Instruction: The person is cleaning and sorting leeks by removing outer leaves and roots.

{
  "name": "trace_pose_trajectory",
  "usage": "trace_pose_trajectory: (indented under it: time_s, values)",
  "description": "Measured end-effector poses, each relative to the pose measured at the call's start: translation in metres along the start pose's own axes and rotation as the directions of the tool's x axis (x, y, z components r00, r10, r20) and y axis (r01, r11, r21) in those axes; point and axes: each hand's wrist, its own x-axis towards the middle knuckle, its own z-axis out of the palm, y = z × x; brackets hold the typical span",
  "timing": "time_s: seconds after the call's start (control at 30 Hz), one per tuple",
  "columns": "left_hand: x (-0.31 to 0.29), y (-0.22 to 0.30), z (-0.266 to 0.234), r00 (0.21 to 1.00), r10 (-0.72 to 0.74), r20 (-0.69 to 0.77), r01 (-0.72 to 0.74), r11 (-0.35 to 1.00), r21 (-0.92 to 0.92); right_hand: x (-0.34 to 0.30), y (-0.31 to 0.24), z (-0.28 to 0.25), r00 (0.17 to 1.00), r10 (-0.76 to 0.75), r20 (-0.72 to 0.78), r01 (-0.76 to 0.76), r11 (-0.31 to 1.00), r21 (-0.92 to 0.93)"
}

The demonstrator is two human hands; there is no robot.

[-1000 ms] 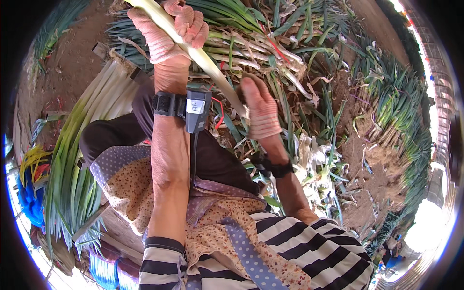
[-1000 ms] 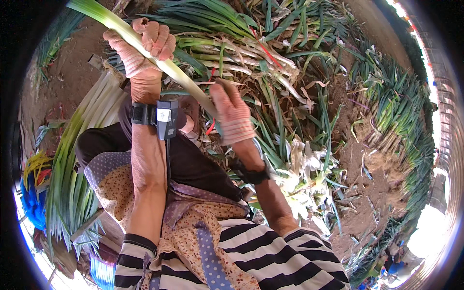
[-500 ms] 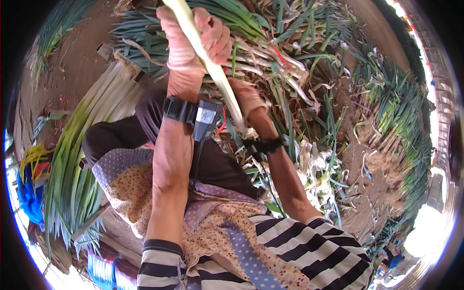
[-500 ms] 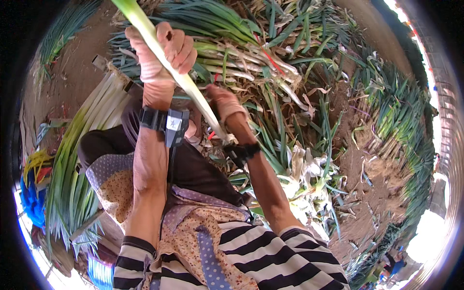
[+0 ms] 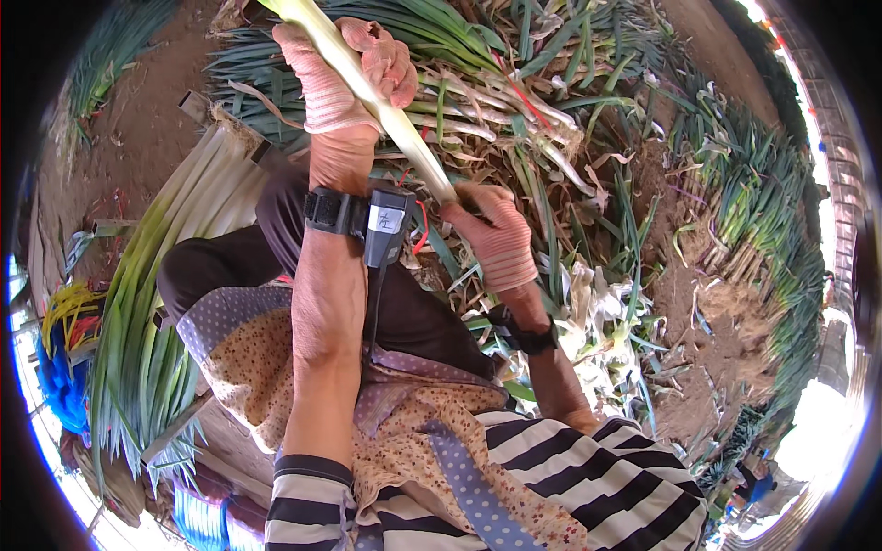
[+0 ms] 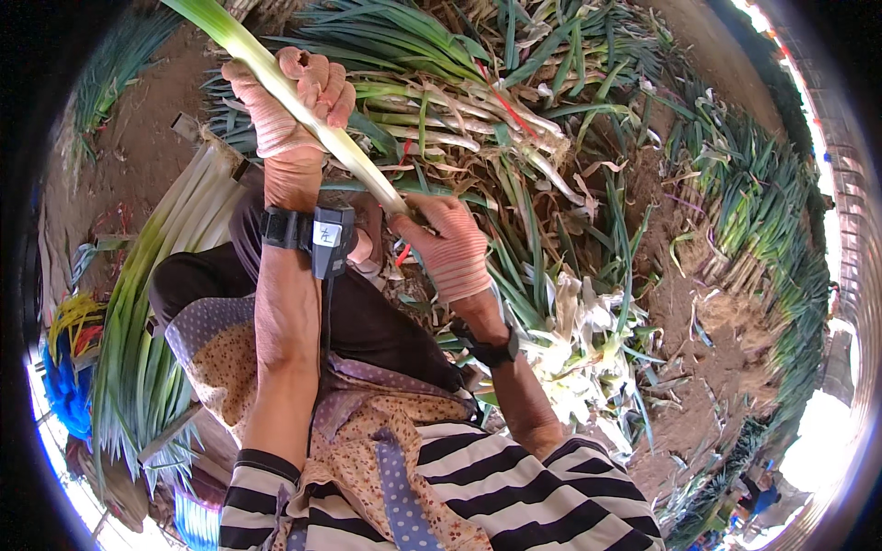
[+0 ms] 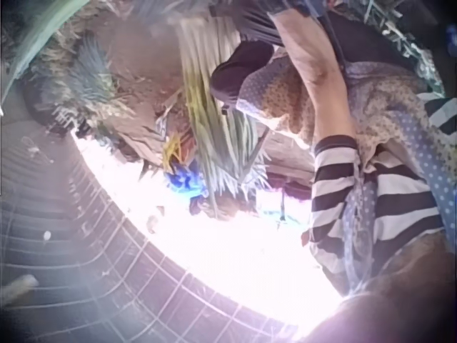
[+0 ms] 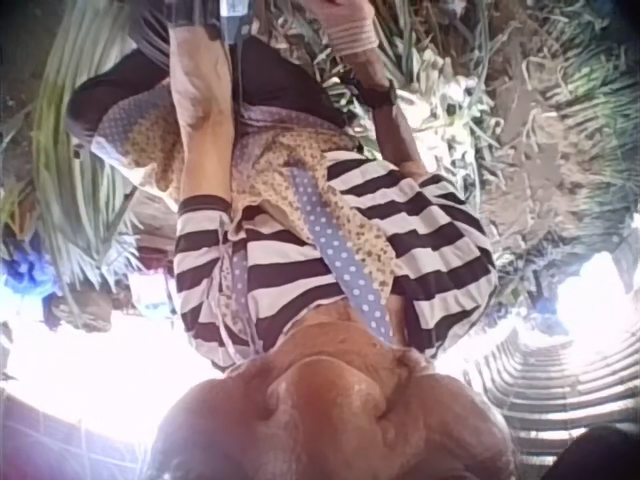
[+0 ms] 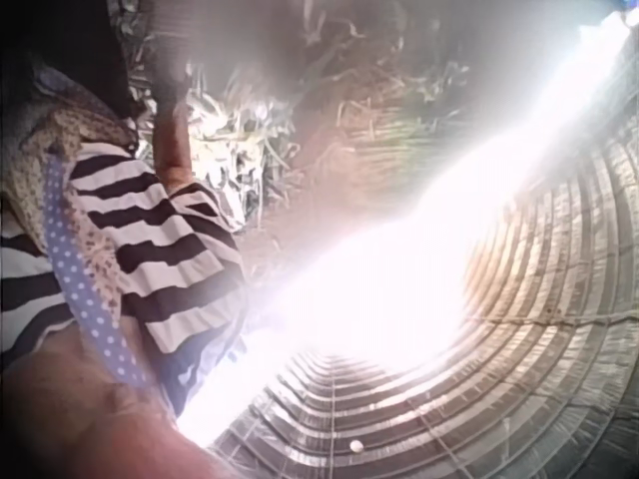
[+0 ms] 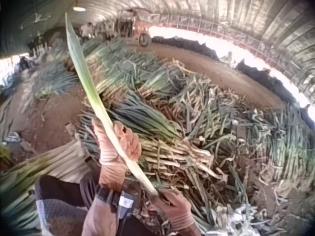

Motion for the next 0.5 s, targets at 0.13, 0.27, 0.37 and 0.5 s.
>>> trace_pose_trajectory:
  time_s: [0.13, 0.27, 0.37, 0.5]
  values:
    - [0.005, -0.004, 0.013, 0.986, 0.041, -0.162, -0.041, 0.999, 0.005, 0.001, 0.013, 0.005, 0.999, 0.022, 0.029, -0.026, 0.987, 0.157]
    - [0.004, -0.017, 0.045, 0.844, 0.155, -0.513, -0.174, 0.985, 0.011, 0.0, 0.022, 0.01, 0.986, 0.165, -0.018, -0.159, 0.968, 0.196]
    - [0.002, -0.016, 0.044, 0.719, 0.215, -0.661, -0.241, 0.969, 0.052, 0.003, 0.036, 0.012, 0.99, 0.096, -0.105, -0.119, 0.963, -0.242]
    - [-0.001, 0.014, -0.007, 0.99, 0.059, -0.129, -0.054, 0.998, 0.042, -0.017, 0.078, -0.001, 0.968, 0.152, -0.198, -0.235, 0.822, -0.519]
